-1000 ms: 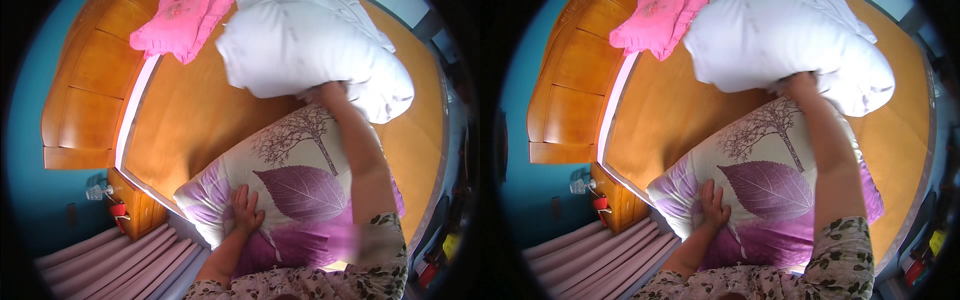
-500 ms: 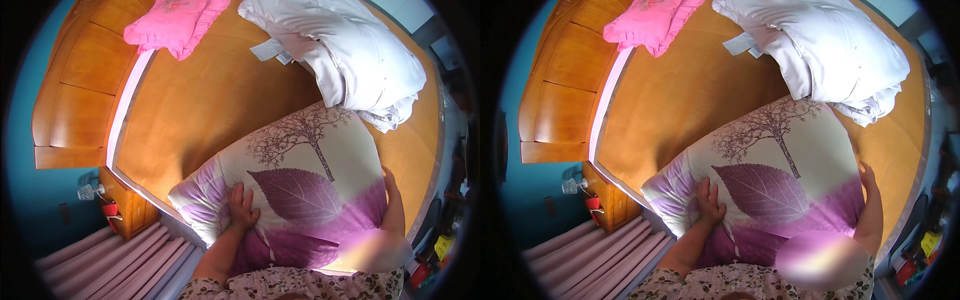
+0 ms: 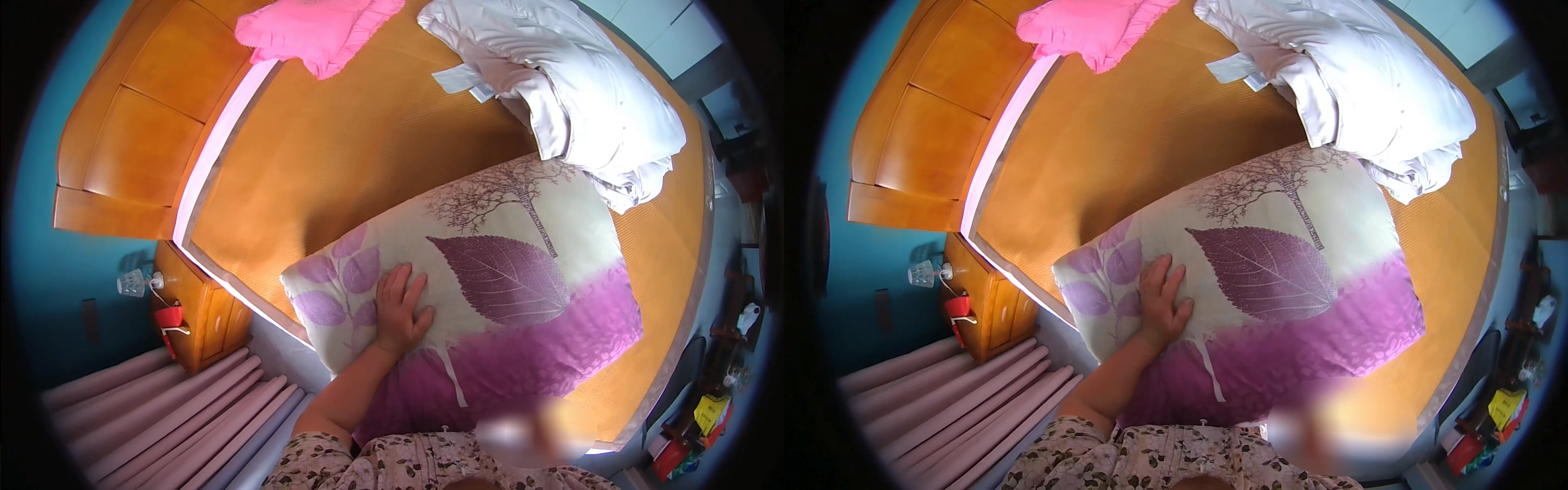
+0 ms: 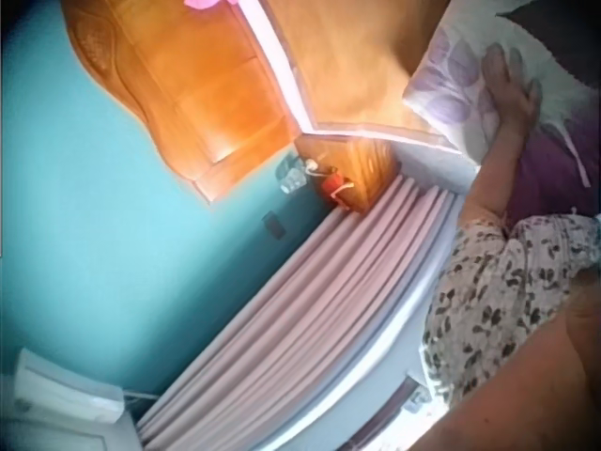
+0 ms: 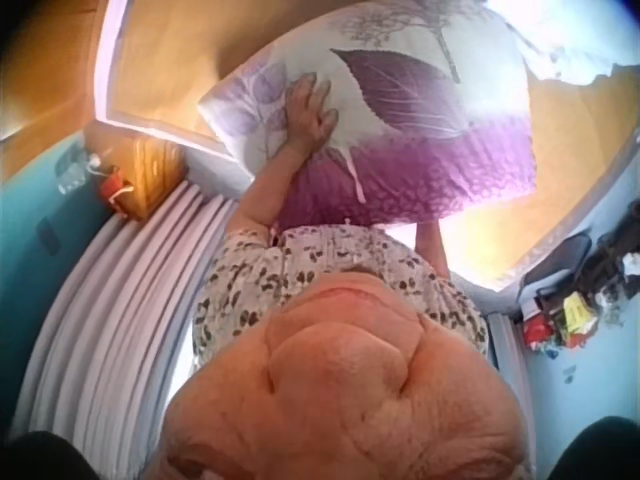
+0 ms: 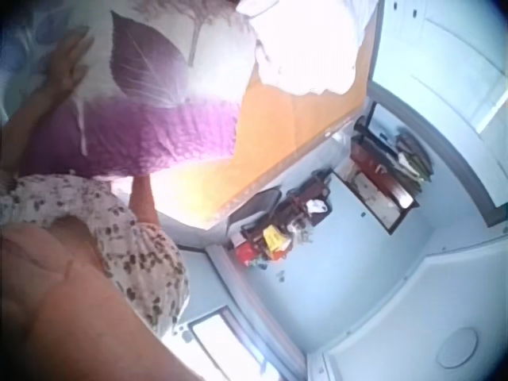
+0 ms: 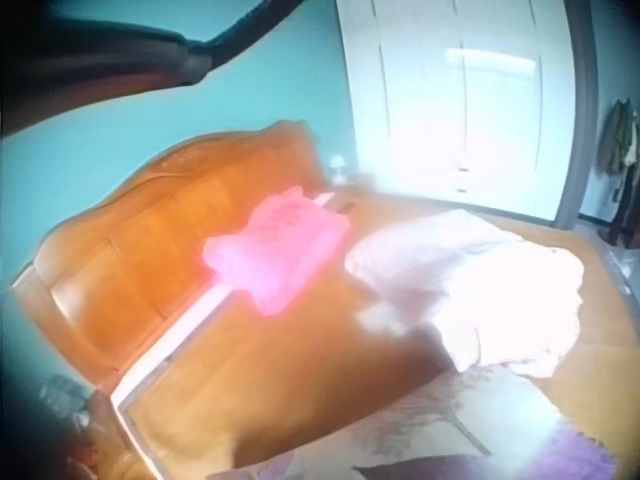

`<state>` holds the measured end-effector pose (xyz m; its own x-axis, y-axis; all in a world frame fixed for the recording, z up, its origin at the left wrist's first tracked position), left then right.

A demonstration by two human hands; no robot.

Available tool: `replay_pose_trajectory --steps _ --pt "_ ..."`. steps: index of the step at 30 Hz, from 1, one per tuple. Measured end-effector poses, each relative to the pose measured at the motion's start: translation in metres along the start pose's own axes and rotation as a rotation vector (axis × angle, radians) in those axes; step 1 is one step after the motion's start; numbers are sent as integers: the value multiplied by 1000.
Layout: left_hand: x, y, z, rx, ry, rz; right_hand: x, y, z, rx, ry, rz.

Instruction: The person folds a pink patterned pillow and places it at the head of the bed. Then they spread a white quilt over the bed and fold it neatly into a compact rectangle.

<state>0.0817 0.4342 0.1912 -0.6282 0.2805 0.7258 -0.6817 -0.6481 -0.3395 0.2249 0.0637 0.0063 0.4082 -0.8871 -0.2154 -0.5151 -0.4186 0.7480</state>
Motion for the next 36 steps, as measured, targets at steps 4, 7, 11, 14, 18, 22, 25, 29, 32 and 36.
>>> replay_pose_trajectory --steps 4,7,11,14,18,22,25,29,32,36 --pt "42 11 -9 -1 4 -42 -62 -15 -22 10 54 -120" --pt "90 6 -43 66 -39 -59 -154 -52 -42 34 45 -266" --pt "135 -19 -56 189 60 -138 -305 -101 -47 60 -77 -461" --pt "142 -34 -49 255 -172 -268 -395 -132 -42 35 -255 -559" --pt "138 -31 -106 356 -406 -199 -414 -99 18 -49 166 -512" --pt "96 -8 -101 338 -383 -264 -377 -44 127 -369 349 -635" --pt "78 17 -92 288 -414 -240 -408 -40 120 -221 114 -613" --pt "69 10 -112 180 -526 -23 -441 -87 121 67 307 -713" --pt "71 -22 -144 210 -588 -27 -457 -128 132 216 546 -820" --pt "114 -74 -209 230 -769 40 -560 -129 73 164 1041 -779"
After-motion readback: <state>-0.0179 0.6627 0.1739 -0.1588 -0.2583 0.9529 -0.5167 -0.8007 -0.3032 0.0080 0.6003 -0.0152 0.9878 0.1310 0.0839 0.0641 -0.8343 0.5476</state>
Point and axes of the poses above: each hand's wrist, its own y-axis away from the middle knuckle, its own x-axis out of the back of the hand, z = x × y, the point moved 10 cm from there along -y, towards the middle knuckle
